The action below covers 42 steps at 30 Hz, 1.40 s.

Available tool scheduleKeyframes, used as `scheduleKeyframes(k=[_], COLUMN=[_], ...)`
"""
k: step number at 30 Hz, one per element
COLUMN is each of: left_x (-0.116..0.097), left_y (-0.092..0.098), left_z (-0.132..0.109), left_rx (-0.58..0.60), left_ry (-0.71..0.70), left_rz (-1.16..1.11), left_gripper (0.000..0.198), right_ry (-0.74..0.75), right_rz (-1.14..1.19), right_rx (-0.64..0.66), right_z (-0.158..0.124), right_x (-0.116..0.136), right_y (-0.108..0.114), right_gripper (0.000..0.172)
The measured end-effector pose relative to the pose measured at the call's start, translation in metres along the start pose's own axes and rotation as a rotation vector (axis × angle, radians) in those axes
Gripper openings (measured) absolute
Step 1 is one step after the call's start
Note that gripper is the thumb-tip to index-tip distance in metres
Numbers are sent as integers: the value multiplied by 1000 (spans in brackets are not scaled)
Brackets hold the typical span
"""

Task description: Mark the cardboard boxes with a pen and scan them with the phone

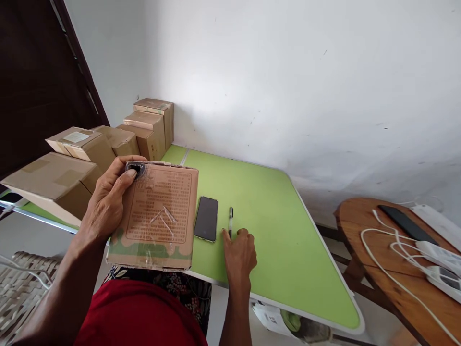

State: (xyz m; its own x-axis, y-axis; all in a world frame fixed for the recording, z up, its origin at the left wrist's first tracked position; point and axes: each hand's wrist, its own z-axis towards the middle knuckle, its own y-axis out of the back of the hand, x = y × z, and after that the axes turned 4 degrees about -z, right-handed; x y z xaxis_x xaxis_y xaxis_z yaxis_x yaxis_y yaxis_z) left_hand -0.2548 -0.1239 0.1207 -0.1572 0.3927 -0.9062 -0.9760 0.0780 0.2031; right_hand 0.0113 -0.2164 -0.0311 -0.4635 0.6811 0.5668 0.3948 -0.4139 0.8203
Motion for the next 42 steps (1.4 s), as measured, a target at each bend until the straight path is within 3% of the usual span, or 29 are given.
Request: scheduleKeyframes(k=[2,4,8,10,11,12,14,17,19,23,30,38,42], left_x=[0,1,5,8,9,10,11,11,9,5,4,5,5], left_y=[1,3,6,7,8,8,9,8,8,6,4,2,2], left_z=[1,0,-3,-5,-5,-6,-6,-8,-9,-11,-11,-15,-16], left_rx=[14,45,160,217,239,255,276,278,272,255,232,219,228], left_ry=[5,18,39,58,68,76,74,44,35,33,34,16,24], left_rz=[-10,-40,-127,-165,-180,-190,-194,-194,-179,-136,-133,-135,-110], left_gripper=[25,27,47,57,60,62,64,65,65,63,61,60,61], right_ry=[-36,-44,38,131,207,308,541,785,829,811,800,984,838], right_rz=[1,49,285,559,851,1085,1282,1215,1125,1032,808,715,790], right_rx=[25,65,94,57,25,39,114,157,143,87,16,25,18], right_z=[3,8,3,-13,-23,-35,-59,-84,-91,-90,-95,-85,-85], right_x=[3,6,23,45,59,75,106,141,151,151,153,151,143], right_y=[-4,-1,30,55,66,77,91,89,79,65,71,74,73], right_gripper=[15,20,29,34,33,32,22,10,8,9,19,4,12])
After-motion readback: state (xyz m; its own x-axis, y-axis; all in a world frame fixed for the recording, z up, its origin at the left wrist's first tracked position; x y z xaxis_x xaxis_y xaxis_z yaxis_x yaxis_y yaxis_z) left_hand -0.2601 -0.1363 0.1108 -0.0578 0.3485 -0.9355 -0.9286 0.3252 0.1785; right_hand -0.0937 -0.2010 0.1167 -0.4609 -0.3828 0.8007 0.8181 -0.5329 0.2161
